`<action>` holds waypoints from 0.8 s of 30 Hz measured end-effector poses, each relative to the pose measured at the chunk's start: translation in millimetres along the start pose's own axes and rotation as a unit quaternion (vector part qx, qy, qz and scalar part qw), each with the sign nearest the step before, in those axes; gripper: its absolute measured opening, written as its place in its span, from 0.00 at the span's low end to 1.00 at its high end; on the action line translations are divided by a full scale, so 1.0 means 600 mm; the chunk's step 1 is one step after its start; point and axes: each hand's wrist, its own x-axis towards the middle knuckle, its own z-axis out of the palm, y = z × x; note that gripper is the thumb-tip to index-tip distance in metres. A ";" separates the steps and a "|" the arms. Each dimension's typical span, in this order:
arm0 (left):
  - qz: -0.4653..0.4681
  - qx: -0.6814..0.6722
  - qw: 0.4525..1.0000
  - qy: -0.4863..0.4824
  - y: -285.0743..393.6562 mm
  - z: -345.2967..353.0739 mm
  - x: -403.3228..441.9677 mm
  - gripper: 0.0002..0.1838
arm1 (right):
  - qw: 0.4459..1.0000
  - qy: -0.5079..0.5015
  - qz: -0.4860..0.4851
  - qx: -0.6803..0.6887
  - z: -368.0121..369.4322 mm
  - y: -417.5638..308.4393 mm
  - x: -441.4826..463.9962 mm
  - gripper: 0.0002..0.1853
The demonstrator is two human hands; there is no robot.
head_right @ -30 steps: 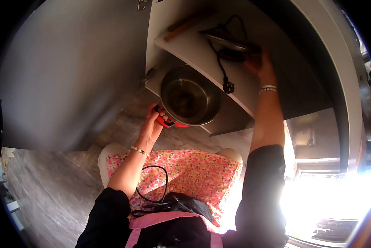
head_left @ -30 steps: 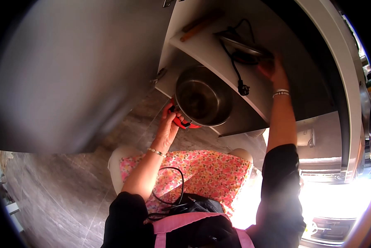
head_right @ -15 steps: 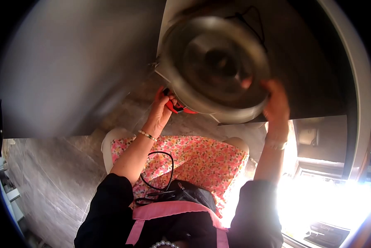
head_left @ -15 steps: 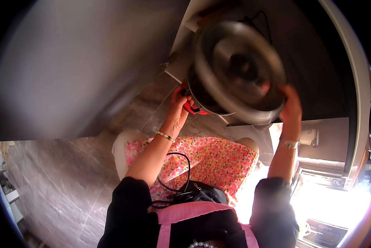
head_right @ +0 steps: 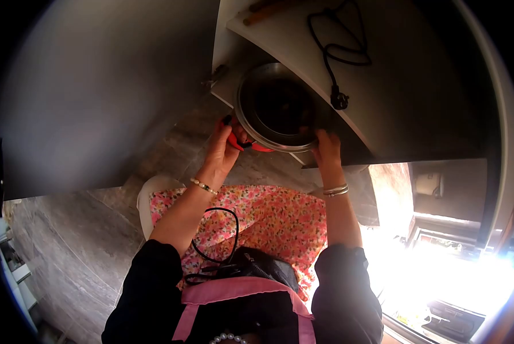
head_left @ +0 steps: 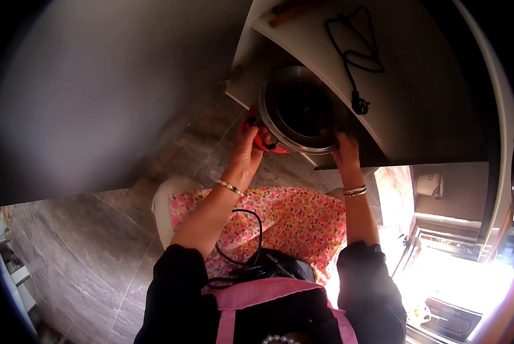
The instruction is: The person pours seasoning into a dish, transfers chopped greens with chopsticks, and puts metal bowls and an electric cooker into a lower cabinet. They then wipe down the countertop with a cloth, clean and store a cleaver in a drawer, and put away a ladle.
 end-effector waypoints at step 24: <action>-0.045 0.158 0.982 0.093 -0.029 0.032 0.349 0.15 | 0.968 -0.050 0.018 -0.244 0.049 0.021 -0.108 0.09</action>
